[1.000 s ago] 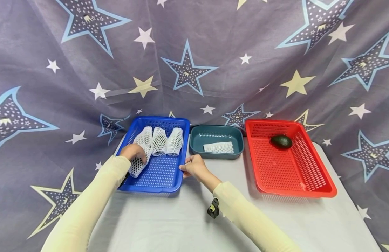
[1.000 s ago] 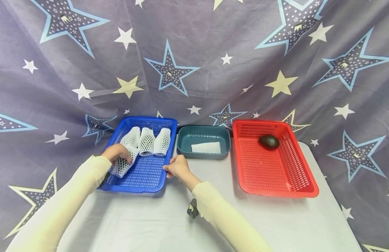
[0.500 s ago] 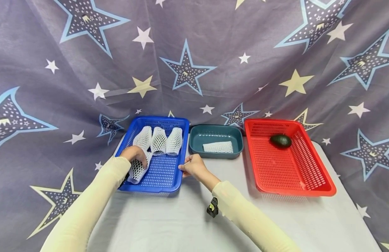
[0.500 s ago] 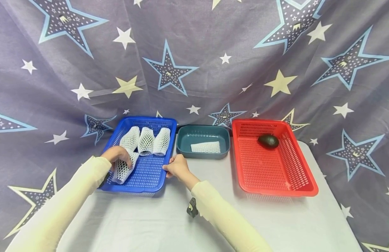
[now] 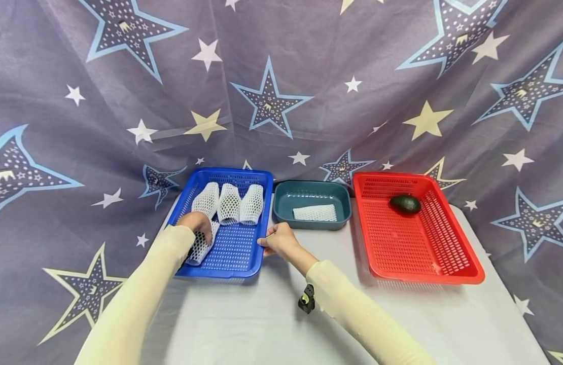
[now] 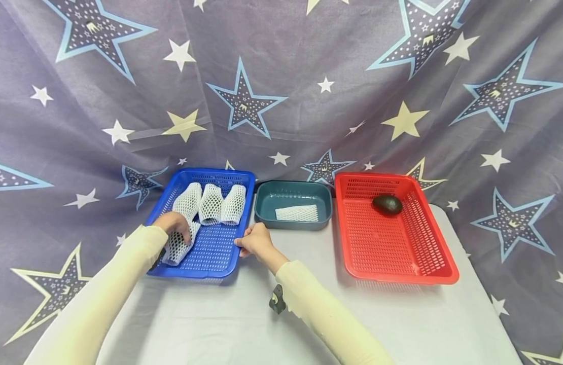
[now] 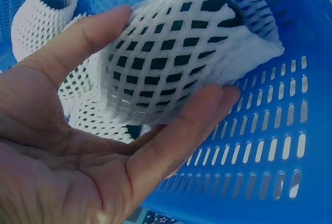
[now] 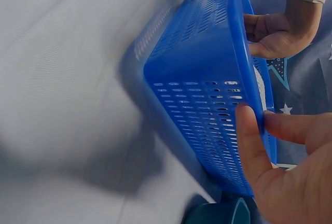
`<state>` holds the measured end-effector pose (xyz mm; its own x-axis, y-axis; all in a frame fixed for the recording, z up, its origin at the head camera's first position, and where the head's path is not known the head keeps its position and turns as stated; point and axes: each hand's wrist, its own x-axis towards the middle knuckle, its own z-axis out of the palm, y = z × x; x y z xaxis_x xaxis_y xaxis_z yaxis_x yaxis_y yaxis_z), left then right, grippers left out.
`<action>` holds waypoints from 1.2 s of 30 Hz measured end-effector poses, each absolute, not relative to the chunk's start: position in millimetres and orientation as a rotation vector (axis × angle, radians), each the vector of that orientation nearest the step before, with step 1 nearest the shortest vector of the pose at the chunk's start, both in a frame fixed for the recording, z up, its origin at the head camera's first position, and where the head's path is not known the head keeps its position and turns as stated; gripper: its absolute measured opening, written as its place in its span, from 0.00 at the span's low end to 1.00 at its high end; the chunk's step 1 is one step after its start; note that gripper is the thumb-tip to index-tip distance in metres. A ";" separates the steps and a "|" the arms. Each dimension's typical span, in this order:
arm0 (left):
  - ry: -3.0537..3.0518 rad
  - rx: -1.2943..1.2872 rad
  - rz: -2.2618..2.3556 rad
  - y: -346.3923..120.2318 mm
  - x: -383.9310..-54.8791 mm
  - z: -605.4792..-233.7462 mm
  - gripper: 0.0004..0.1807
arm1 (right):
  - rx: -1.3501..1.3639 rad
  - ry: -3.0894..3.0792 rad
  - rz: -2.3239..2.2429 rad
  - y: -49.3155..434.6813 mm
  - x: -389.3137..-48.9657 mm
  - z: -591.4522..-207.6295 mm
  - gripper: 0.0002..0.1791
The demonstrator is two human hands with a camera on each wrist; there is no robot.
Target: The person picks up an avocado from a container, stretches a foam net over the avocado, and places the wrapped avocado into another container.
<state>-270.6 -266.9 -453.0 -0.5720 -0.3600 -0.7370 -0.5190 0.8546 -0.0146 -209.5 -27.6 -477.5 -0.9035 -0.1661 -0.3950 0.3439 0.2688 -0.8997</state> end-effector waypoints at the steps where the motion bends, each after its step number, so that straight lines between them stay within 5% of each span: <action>1: 2.247 -0.641 0.243 -265.1 -268.8 -450.4 0.64 | 0.161 2.132 -1.673 -27.4 -209.5 -477.3 0.16; 14: 2.275 -0.658 0.170 -261.7 -270.9 -451.0 0.54 | 0.192 2.130 -1.659 -27.7 -209.0 -475.4 0.16; 25: 2.309 -0.639 0.140 -266.6 -271.6 -449.9 0.61 | 0.200 2.079 -1.679 -26.5 -209.6 -475.8 0.17; 36: 2.439 -0.451 0.075 -269.0 -273.9 -414.3 0.51 | 0.161 2.135 -1.619 -29.4 -208.3 -471.1 0.19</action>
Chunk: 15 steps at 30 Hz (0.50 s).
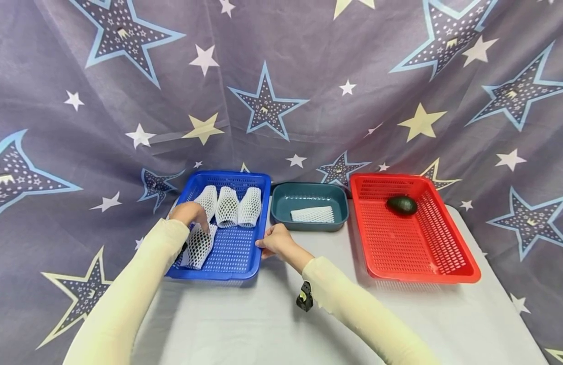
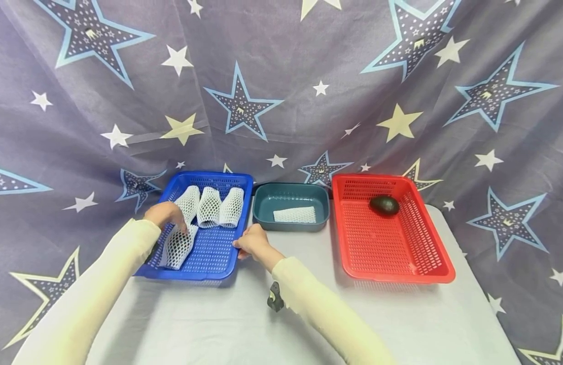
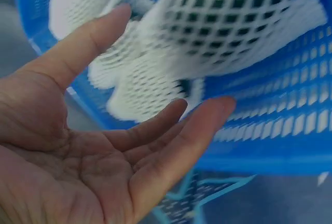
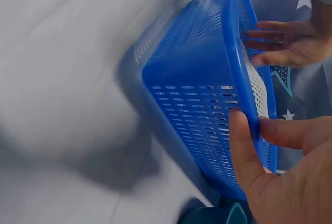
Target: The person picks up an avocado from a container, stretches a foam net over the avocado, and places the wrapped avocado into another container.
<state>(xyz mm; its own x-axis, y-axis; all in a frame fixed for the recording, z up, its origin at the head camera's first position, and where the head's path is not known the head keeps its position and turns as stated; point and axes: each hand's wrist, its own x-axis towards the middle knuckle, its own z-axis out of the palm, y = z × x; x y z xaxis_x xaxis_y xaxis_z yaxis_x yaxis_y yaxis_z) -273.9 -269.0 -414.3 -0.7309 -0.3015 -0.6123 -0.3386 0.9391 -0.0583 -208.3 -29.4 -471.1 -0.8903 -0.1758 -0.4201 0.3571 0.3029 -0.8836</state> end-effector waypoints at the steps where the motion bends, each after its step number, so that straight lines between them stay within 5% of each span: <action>1: 2.489 -0.453 0.085 -266.6 -273.3 -411.4 0.50 | 0.152 2.154 -1.588 -28.6 -208.9 -469.7 0.18; 7: 2.765 -0.417 0.316 -236.0 -266.1 -397.2 0.44 | 0.021 2.276 -1.373 -5.2 -225.6 -448.4 0.08; 15: 2.838 -0.153 1.128 -144.1 -243.9 -404.3 0.44 | -0.265 2.565 -1.106 67.4 -265.9 -393.1 0.25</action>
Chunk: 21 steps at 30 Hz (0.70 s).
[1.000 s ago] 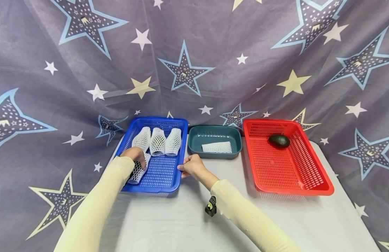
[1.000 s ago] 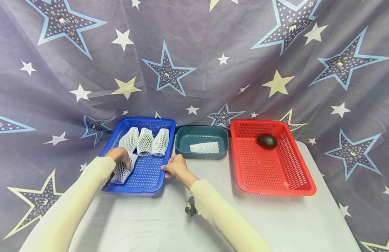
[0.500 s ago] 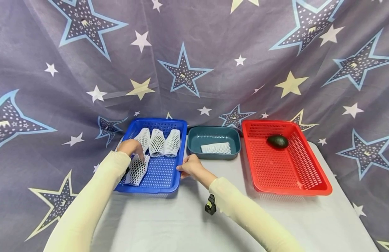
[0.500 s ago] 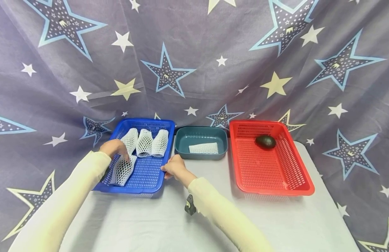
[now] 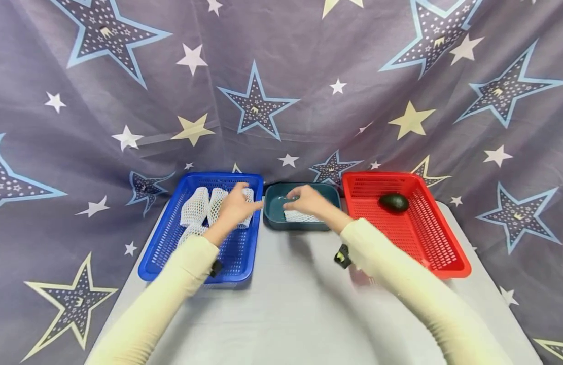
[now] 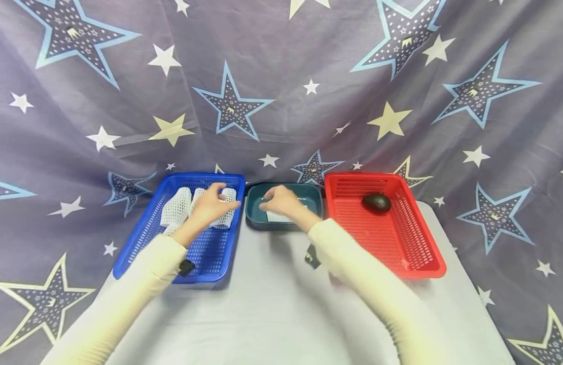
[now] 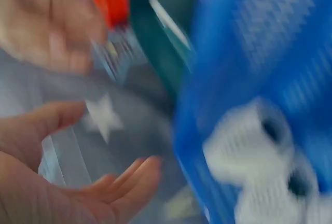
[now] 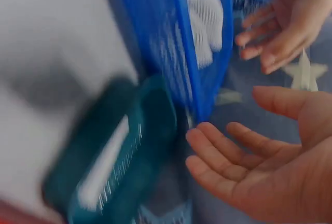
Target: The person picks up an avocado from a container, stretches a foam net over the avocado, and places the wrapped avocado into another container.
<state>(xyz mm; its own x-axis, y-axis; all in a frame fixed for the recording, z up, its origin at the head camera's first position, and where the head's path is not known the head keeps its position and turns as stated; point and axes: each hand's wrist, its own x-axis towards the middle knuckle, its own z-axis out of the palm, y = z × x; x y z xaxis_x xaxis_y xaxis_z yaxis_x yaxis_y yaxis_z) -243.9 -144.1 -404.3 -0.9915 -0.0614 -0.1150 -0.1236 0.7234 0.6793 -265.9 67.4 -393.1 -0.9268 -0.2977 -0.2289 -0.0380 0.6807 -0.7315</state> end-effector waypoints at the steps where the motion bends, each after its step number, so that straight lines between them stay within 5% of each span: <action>1: 2.812 -0.140 1.232 -129.3 -241.3 -406.8 0.44 | -0.285 2.606 -1.058 78.3 -270.8 -387.4 0.26; 10: 2.539 -0.044 1.797 -9.9 -223.2 -438.7 0.41 | -0.470 2.918 -0.681 180.5 -307.9 -363.4 0.33; 21: 2.192 -0.119 1.841 80.3 -221.9 -482.2 0.36 | -0.415 2.974 -0.408 281.2 -339.4 -392.2 0.37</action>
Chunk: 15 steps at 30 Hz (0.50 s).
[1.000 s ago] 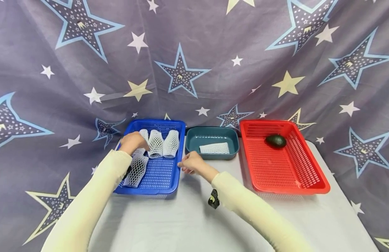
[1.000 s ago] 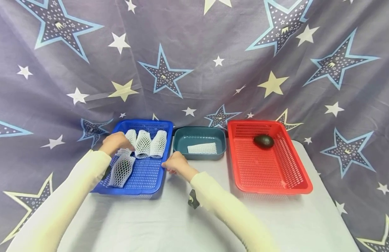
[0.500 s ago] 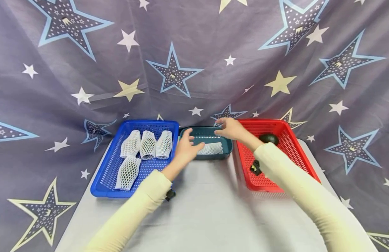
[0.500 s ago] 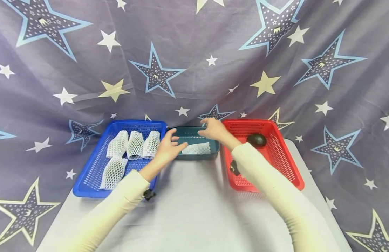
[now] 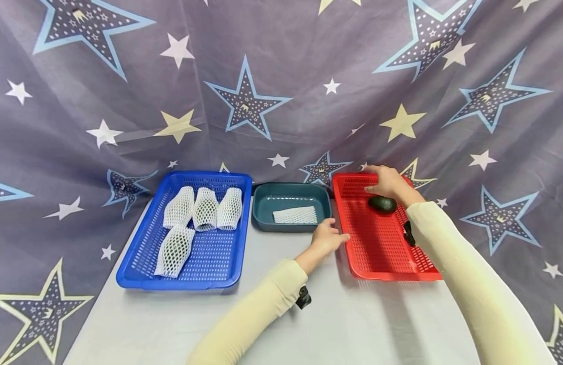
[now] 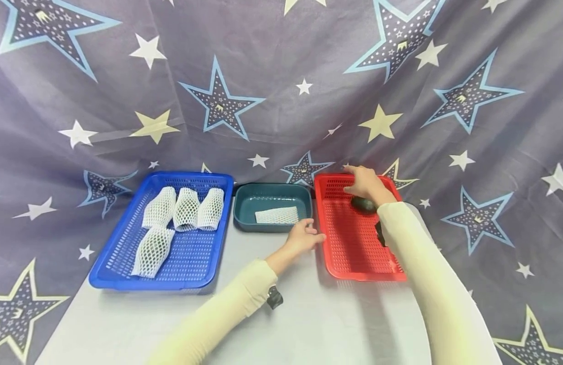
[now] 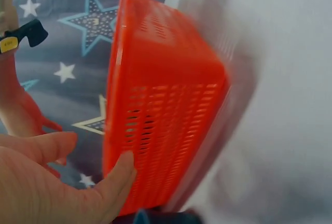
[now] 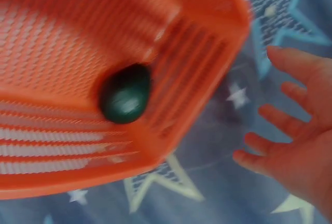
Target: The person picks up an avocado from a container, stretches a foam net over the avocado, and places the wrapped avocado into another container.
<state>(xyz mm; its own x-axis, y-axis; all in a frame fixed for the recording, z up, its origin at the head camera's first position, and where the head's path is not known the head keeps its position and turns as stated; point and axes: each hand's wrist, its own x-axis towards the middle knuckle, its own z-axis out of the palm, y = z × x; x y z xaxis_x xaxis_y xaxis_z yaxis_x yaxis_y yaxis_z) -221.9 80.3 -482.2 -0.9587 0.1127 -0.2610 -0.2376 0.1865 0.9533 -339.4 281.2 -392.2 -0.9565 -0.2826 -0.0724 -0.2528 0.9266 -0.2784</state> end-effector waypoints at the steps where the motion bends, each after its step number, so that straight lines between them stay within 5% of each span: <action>1: 2.156 -0.139 1.849 84.1 -222.9 -485.5 0.36 | -0.390 2.966 -0.400 287.1 -341.8 -396.8 0.38; 15: 1.977 -0.345 1.941 101.5 -228.9 -498.7 0.21 | -0.230 2.882 -0.431 338.2 -361.6 -459.9 0.43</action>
